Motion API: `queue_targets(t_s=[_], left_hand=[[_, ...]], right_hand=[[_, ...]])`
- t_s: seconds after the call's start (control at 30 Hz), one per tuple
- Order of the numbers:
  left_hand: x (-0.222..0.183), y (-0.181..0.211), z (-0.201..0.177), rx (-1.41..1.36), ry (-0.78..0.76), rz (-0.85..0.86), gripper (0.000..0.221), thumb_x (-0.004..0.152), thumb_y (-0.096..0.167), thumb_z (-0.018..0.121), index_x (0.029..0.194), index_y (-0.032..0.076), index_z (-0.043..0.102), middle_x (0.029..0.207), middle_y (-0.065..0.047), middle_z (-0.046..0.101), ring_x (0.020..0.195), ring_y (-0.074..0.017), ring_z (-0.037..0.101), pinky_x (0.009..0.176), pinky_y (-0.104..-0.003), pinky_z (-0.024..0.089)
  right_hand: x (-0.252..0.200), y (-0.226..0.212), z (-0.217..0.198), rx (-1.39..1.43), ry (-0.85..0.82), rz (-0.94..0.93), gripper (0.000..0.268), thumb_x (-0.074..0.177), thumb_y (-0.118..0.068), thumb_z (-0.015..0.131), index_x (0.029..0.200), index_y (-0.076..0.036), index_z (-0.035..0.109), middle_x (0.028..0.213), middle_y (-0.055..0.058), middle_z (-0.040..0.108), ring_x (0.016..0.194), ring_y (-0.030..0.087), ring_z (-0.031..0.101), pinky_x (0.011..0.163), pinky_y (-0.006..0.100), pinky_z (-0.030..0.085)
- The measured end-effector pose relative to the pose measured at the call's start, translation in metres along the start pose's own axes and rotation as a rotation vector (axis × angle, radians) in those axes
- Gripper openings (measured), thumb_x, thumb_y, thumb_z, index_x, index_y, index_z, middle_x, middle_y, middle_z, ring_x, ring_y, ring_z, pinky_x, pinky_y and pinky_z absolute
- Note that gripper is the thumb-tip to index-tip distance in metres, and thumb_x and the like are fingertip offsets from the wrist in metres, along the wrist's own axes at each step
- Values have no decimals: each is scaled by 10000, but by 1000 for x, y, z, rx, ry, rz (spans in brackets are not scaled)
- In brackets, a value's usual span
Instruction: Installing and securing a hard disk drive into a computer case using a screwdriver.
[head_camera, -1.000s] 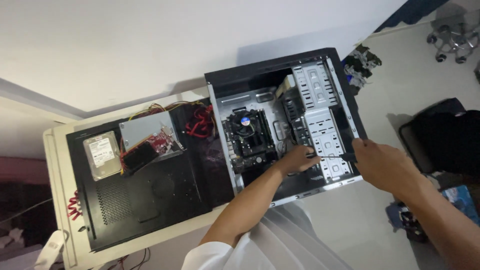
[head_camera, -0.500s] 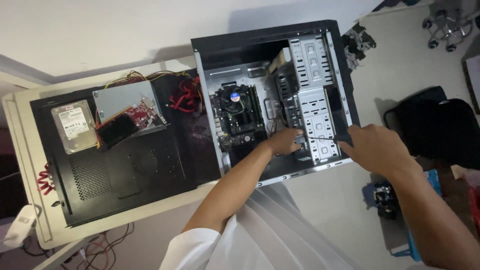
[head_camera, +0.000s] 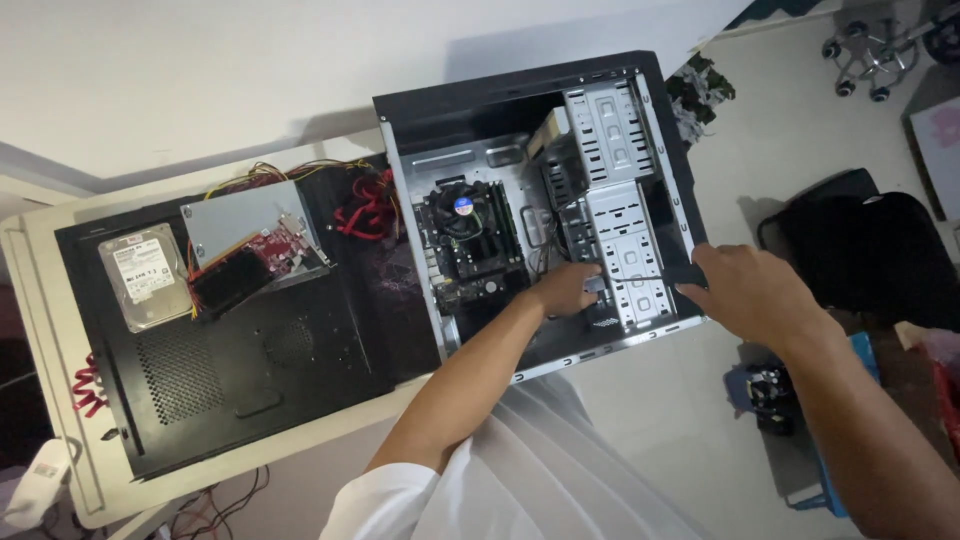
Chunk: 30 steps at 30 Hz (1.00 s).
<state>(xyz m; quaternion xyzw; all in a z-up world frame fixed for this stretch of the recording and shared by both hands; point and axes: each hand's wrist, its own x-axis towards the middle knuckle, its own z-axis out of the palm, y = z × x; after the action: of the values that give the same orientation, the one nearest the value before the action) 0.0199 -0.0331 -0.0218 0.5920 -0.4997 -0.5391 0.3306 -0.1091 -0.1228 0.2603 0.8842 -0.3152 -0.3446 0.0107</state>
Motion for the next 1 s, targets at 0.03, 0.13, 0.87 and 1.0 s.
queue_targets(t_s=[0.03, 0.13, 0.87, 1.0], left_hand=[[0, 0, 0, -2, 11, 37, 538, 922, 180, 588, 1447, 71, 547, 1433, -150, 622, 1249, -348, 624, 957, -410, 504], [7, -10, 6, 23, 26, 71, 549, 928, 191, 598, 1451, 40, 529, 1452, -168, 594, 1291, -354, 587, 997, -420, 485], [17, -21, 10, 77, 43, 91, 616, 939, 249, 624, 1488, 7, 484, 1522, -190, 521, 1382, -369, 513, 1111, -436, 431], [2, 3, -1, 81, 22, -1, 638, 940, 230, 629, 1518, 26, 451, 1563, -161, 478, 1429, -338, 463, 1156, -420, 386]], right_hand=[[1, -3, -1, -13, -26, 10, 390, 996, -448, 579, 1206, -119, 583, 1077, 72, 753, 904, 258, 766, 712, 378, 634], [0, -4, 3, -7, -46, 2, 425, 1000, -488, 553, 1177, -103, 582, 1112, 93, 745, 937, 280, 763, 717, 403, 637], [-8, -1, 4, -69, 167, -12, 434, 970, -489, 574, 1303, -212, 587, 1126, 20, 712, 896, 238, 762, 641, 390, 659], [-3, 5, 12, -74, 187, 19, 524, 949, -563, 557, 1365, -245, 587, 1197, 29, 682, 900, 270, 771, 629, 412, 667]])
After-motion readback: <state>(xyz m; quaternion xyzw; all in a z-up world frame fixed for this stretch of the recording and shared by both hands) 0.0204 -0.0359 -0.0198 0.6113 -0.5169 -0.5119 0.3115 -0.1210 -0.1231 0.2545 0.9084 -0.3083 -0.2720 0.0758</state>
